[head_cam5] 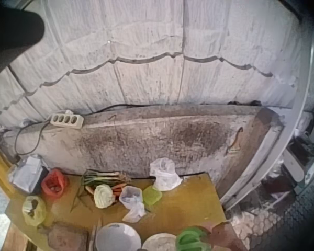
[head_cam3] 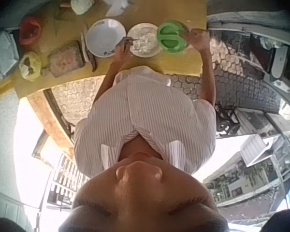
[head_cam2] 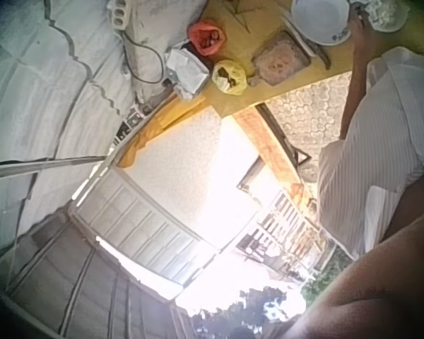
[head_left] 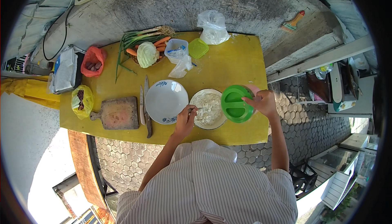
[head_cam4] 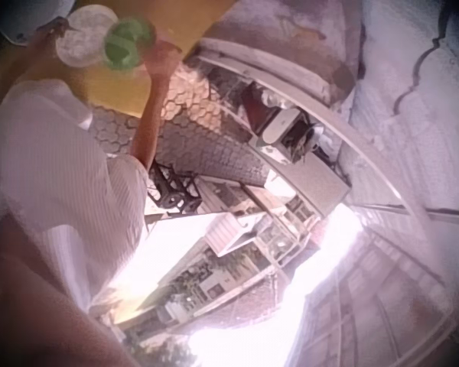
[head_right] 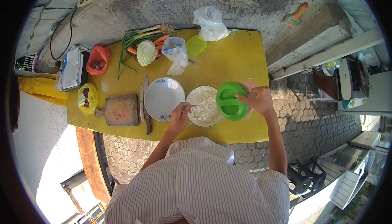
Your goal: The recorder is mixing flour and water in a bowl to create a dough or batter.
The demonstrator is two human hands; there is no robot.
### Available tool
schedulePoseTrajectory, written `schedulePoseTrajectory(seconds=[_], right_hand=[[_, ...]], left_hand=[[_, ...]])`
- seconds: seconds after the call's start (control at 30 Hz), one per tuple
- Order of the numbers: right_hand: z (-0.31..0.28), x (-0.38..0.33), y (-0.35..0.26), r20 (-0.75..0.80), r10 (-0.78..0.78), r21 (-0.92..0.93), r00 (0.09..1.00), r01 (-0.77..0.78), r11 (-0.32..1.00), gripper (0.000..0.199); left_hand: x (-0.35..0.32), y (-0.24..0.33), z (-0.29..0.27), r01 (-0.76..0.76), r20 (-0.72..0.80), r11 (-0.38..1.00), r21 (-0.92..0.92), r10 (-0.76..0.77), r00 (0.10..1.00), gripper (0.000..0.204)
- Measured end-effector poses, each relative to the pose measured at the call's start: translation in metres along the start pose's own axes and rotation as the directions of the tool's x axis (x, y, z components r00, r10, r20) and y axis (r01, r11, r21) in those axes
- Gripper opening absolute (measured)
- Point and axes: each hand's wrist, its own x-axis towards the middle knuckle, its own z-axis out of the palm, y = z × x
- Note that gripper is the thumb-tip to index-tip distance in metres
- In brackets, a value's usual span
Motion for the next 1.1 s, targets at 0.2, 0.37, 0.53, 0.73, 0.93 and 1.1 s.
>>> schedulePoseTrajectory(seconds=[0.2, 0.37, 0.53, 0.73, 0.93, 1.1], right_hand=[[0.008, -0.009, 0.049, -0.053, 0.311, 0.360, 0.949, -0.273, 0.892, 0.054], [0.038, -0.026, 0.082, -0.133, 0.575, 0.631, 0.808, -0.378, 0.677, 0.053], [0.047, -0.040, 0.079, -0.159, 0.727, 0.718, 0.668, -0.427, 0.550, 0.041], [0.035, -0.057, -0.025, -0.413, 0.236, 0.143, 0.880, -0.194, 0.971, 0.024], [0.091, -0.079, -0.085, 0.854, 0.407, 0.457, 0.324, -0.841, -0.289, 0.030], [0.128, -0.098, -0.040, 0.821, 0.345, 0.490, 0.455, -0.871, -0.017, 0.020]], left_hand=[[-0.001, 0.000, -0.004, 0.050, -0.006, 0.999, 0.000, -0.050, 0.999, 0.012], [-0.004, -0.002, -0.002, 0.017, -0.028, 0.997, -0.071, -0.019, 0.999, 0.012], [-0.007, 0.020, -0.006, 0.012, 0.155, 0.998, 0.069, -0.023, 0.988, 0.013], [-0.012, 0.042, 0.000, -0.234, 0.257, 0.959, 0.158, 0.188, 0.948, 0.022], [-0.013, 0.062, 0.013, -0.539, 0.419, 0.836, 0.101, 0.456, 0.785, 0.022], [-0.024, 0.044, 0.007, -0.528, 0.404, 0.845, 0.086, 0.455, 0.794, 0.017]])
